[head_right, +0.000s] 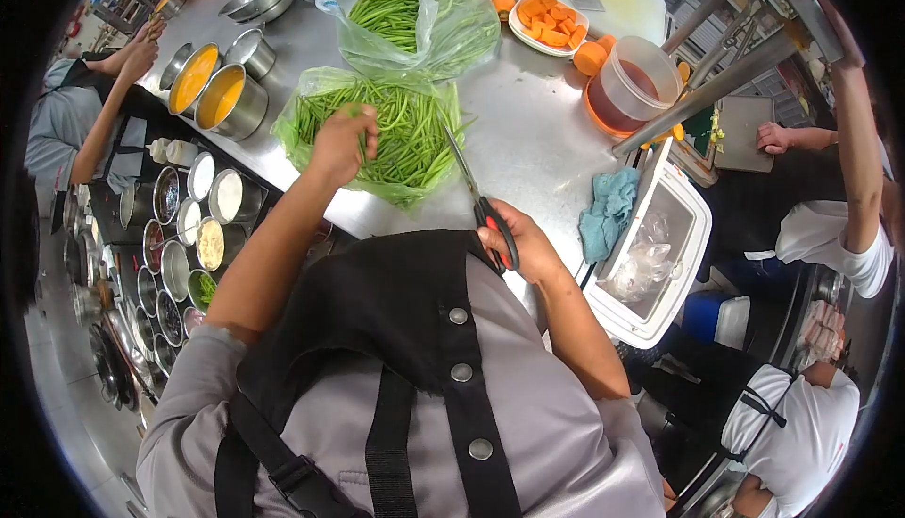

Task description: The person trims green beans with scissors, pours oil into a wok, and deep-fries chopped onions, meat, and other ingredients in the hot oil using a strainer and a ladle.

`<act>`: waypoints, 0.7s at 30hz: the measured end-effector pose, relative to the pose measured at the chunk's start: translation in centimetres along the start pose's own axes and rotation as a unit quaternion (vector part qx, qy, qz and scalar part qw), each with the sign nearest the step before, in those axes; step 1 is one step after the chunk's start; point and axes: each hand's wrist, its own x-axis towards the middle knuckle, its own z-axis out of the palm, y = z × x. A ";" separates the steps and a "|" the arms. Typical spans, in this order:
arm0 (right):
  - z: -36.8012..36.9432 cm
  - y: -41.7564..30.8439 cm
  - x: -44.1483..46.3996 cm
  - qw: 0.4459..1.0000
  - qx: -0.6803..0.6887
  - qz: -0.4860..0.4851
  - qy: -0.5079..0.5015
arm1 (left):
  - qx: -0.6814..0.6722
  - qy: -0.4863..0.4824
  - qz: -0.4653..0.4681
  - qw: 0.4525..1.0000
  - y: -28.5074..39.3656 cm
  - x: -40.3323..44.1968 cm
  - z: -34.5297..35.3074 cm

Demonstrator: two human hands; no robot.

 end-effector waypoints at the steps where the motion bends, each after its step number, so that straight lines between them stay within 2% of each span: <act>1: -0.1 0.5 -0.2 1.000 -0.009 -0.023 -0.001 | 0.291 -0.029 0.097 0.951 -0.2 -0.5 1.1; 2: -0.2 0.9 -0.5 0.999 -0.017 -0.047 -0.003 | 0.553 -0.055 0.185 0.811 -0.4 -1.0 1.8; 3: -0.2 1.0 -0.8 0.999 -0.017 -0.047 -0.001 | 0.621 -0.116 0.175 0.755 -0.5 -1.2 1.9; 4: -0.2 0.9 -0.9 0.999 -0.018 -0.045 -0.010 | 0.621 -0.117 0.177 0.754 -1.0 -1.0 1.8; 6: -0.2 0.8 -1.1 0.999 -0.016 -0.044 -0.016 | 0.705 -0.095 0.185 0.678 -2.4 -0.4 1.2; 7: -0.1 0.5 -1.1 0.998 -0.029 -0.051 -0.023 | 0.705 -0.099 0.186 0.678 -2.8 -0.1 0.9; 9: 0.2 0.2 -1.4 0.997 -0.040 -0.055 -0.026 | 0.664 -0.080 0.287 0.685 -2.9 -0.3 0.6; 13: 0.4 0.1 -0.3 0.996 -0.042 -0.061 -0.043 | 0.644 -0.065 0.278 0.710 -0.9 -2.0 2.1; 15: 0.3 0.4 0.3 0.995 -0.058 -0.065 -0.043 | 0.666 -0.090 0.177 0.719 0.1 -2.9 2.9; 19: 1.2 -0.3 1.2 0.995 -0.055 -0.069 -0.044 | 0.660 -0.096 0.209 0.715 -0.1 -3.3 2.3; 21: 1.3 -0.2 1.2 0.995 -0.063 -0.061 -0.041 | 0.640 -0.105 0.266 0.713 -0.4 -3.1 1.5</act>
